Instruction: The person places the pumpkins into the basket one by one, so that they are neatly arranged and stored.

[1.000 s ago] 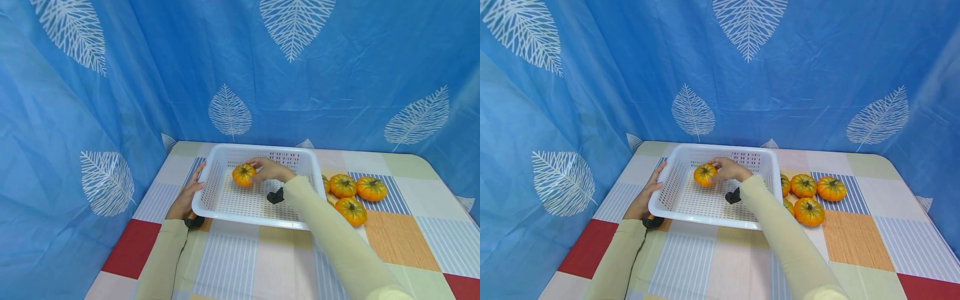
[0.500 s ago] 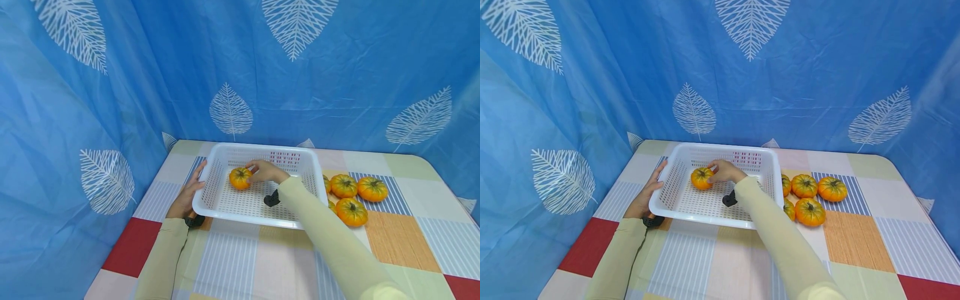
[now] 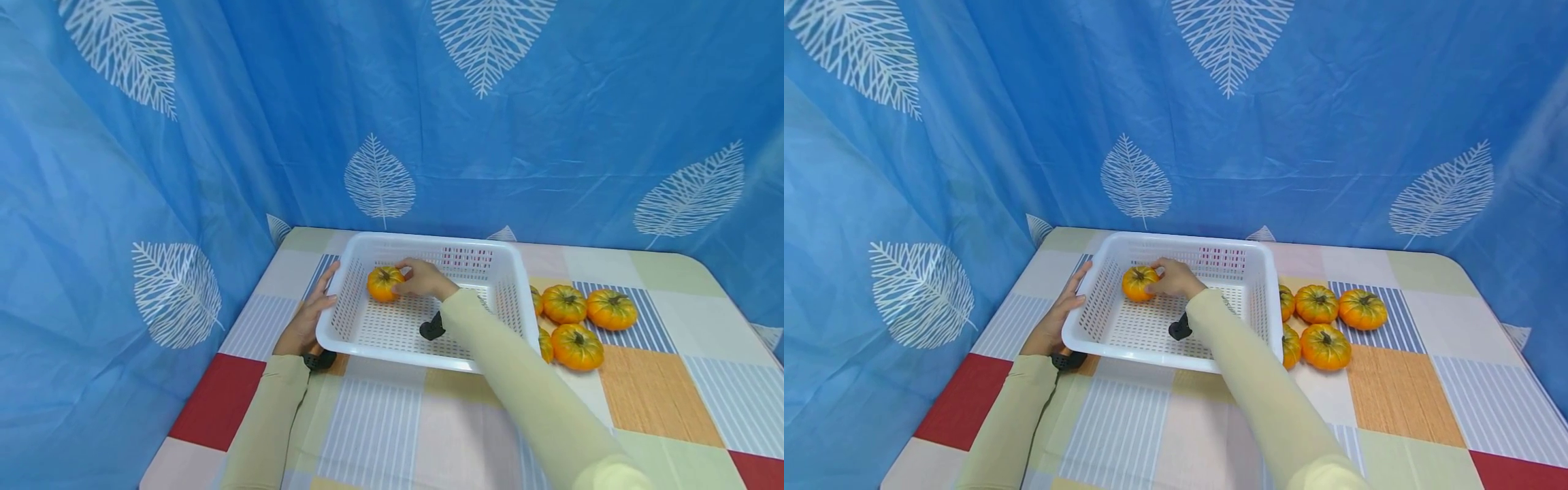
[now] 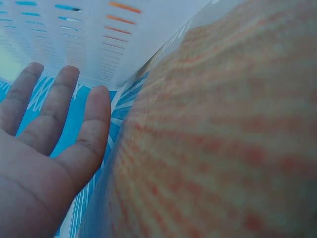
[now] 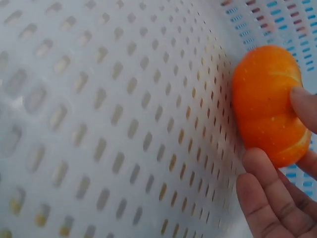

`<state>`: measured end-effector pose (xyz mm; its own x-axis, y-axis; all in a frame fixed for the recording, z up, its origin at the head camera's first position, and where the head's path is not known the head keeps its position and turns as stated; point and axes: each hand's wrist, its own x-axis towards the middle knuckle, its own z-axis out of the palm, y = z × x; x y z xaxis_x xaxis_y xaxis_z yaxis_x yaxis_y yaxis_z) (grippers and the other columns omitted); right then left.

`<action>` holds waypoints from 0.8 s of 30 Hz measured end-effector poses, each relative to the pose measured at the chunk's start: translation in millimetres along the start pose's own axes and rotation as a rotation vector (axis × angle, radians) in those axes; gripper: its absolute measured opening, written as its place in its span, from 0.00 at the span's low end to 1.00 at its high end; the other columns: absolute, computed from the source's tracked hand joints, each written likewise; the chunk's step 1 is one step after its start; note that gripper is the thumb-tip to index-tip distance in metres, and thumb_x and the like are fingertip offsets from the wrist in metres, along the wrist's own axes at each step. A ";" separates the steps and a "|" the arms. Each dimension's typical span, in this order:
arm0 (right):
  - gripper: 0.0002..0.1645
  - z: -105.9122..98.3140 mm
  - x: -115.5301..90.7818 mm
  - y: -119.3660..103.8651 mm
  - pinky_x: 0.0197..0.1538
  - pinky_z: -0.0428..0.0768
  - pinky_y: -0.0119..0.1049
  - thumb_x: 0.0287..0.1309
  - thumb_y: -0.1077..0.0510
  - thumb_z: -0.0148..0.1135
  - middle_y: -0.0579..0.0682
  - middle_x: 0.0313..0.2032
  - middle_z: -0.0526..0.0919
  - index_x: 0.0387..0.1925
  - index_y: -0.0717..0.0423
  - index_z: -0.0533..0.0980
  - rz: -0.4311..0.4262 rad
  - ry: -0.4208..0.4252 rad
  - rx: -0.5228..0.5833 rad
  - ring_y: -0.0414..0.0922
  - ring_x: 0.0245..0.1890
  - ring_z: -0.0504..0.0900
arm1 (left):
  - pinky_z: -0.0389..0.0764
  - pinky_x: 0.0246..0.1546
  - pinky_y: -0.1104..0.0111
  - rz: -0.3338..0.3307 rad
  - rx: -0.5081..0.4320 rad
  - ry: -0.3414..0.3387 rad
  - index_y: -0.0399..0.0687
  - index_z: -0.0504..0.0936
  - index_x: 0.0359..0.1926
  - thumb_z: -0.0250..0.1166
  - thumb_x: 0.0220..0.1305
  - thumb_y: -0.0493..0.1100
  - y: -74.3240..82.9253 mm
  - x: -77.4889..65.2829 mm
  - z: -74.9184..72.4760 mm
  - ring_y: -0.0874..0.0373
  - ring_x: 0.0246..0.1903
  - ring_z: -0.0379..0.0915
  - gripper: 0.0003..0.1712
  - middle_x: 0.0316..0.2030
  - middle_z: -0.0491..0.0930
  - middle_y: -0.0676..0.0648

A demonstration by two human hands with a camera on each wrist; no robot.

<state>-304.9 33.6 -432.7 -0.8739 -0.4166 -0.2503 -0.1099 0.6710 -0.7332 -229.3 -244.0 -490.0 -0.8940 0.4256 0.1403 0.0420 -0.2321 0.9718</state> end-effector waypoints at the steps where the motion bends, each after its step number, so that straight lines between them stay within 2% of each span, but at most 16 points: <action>1: 0.37 1.1 0.5 -0.9 0.66 0.82 0.50 0.70 0.55 0.71 0.65 0.66 0.80 0.76 0.60 0.71 0.004 0.004 0.008 0.59 0.64 0.79 | 0.64 0.71 0.35 -0.001 -0.001 0.000 0.59 0.31 0.88 0.50 0.75 0.43 0.2 -0.1 0.3 0.31 0.75 0.46 0.51 0.87 0.29 0.39; 8: 0.37 4.0 1.9 -4.2 0.66 0.81 0.49 0.71 0.57 0.70 0.66 0.66 0.80 0.76 0.62 0.69 0.025 0.012 0.063 0.60 0.65 0.79 | 0.54 0.71 0.26 -0.014 -0.025 0.020 0.60 0.33 0.89 0.50 0.75 0.43 -0.3 0.4 1.8 0.29 0.77 0.43 0.50 0.87 0.30 0.39; 16: 0.36 0.2 -1.0 -5.6 0.63 0.83 0.45 0.71 0.61 0.69 0.67 0.66 0.78 0.75 0.62 0.70 0.046 -0.031 0.183 0.57 0.61 0.81 | 0.55 0.70 0.26 -0.012 -0.025 0.026 0.61 0.34 0.89 0.49 0.74 0.43 -0.5 0.0 1.8 0.29 0.77 0.44 0.50 0.87 0.30 0.41; 24: 0.31 -8.1 -10.1 -15.1 0.65 0.82 0.50 0.72 0.61 0.68 0.67 0.67 0.77 0.72 0.65 0.73 0.039 -0.038 0.231 0.60 0.65 0.79 | 0.56 0.70 0.26 -0.023 -0.025 0.040 0.59 0.33 0.88 0.50 0.73 0.42 0.6 -0.9 2.8 0.29 0.76 0.44 0.51 0.87 0.31 0.42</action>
<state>-298.3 32.7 -414.0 -0.8564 -0.4189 -0.3020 0.0389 0.5308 -0.8466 -227.1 -242.1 -489.0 -0.9116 0.3960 0.1100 0.0108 -0.2445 0.9696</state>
